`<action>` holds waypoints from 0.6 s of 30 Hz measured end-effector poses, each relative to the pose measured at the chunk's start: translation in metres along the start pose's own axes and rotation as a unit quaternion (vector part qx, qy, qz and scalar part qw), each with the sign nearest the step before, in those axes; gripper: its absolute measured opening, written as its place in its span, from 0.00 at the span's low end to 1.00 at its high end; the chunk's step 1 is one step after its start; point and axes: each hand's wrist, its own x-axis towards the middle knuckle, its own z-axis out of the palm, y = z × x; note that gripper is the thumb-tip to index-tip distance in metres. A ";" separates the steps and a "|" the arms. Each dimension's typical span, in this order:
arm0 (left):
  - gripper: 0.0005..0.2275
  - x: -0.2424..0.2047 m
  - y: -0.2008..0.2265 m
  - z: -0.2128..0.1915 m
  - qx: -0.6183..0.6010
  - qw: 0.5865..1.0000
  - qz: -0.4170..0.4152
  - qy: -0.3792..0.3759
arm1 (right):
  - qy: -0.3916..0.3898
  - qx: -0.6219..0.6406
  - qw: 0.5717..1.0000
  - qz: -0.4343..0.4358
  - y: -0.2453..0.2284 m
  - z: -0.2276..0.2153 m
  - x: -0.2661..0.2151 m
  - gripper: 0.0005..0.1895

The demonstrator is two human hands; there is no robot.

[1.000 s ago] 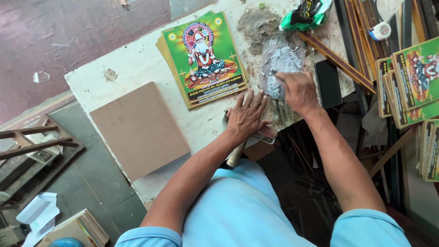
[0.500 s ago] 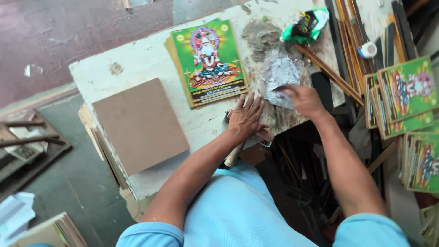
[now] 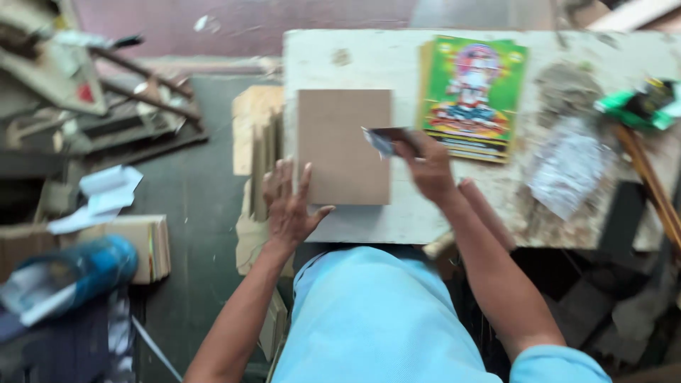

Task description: Applying adhesive to boards and laminating religious pictures to create finished art pieces.

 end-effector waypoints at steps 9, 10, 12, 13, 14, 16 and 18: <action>0.45 -0.016 -0.026 0.027 -0.079 0.995 -0.039 0.037 | -0.051 -0.576 0.717 -0.389 0.005 0.108 -0.036 0.21; 0.43 -0.012 -0.027 0.025 -0.069 0.996 -0.034 0.047 | -0.049 -0.591 0.711 -0.377 0.004 0.108 -0.041 0.20; 0.44 -0.012 -0.024 0.021 -0.073 0.996 -0.035 0.044 | -0.056 -0.587 0.713 -0.379 -0.002 0.106 -0.049 0.21; 0.46 -0.012 -0.022 0.018 -0.077 0.996 -0.037 0.037 | -0.063 -0.582 0.717 -0.377 -0.005 0.105 -0.053 0.22; 0.46 -0.011 -0.022 0.016 -0.076 0.996 -0.033 0.040 | -0.059 -0.583 0.716 -0.378 -0.007 0.104 -0.056 0.22; 0.47 -0.012 -0.020 0.017 -0.076 0.996 -0.041 0.018 | -0.094 -0.548 0.746 -0.367 -0.010 0.099 -0.065 0.21; 0.48 -0.012 -0.025 0.021 -0.107 0.993 -0.028 0.031 | -0.115 -0.517 0.774 -0.347 -0.023 0.091 -0.070 0.21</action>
